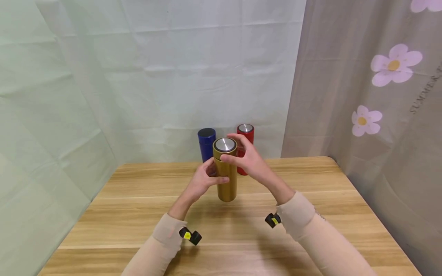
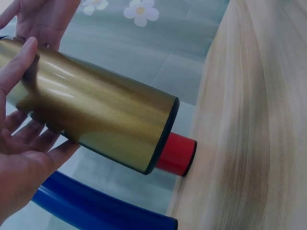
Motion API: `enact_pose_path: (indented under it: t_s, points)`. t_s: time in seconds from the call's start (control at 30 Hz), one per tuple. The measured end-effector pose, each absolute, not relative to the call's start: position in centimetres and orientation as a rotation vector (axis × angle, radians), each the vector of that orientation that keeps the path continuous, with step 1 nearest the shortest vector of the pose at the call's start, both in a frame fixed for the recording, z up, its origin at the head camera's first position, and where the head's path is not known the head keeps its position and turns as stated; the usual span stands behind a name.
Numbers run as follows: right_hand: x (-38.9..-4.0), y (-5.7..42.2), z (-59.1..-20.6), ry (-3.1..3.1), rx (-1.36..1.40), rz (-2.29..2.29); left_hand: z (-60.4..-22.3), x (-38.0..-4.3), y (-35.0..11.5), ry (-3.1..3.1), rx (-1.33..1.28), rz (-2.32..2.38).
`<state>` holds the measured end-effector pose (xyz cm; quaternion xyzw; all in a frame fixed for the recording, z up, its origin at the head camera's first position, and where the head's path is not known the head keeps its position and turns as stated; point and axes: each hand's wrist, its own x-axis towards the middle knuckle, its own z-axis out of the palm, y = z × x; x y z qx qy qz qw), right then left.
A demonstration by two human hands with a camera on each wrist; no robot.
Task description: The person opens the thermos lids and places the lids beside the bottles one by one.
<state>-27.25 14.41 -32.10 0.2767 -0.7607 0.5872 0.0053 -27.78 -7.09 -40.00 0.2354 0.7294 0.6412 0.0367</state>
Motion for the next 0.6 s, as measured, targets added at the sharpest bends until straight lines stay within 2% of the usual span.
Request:
enact_pose_path:
  t_s: [0.37,0.6]
  points:
    - [-27.7,15.1,-31.1,-2.426,0.921,1.913,-39.9,-27.8,-7.0,2.242,0.755,1.954]
    - [-28.3,16.3,-30.5,-2.475,1.065,1.997,-40.0,-27.9,-6.8,2.233,0.768,1.926]
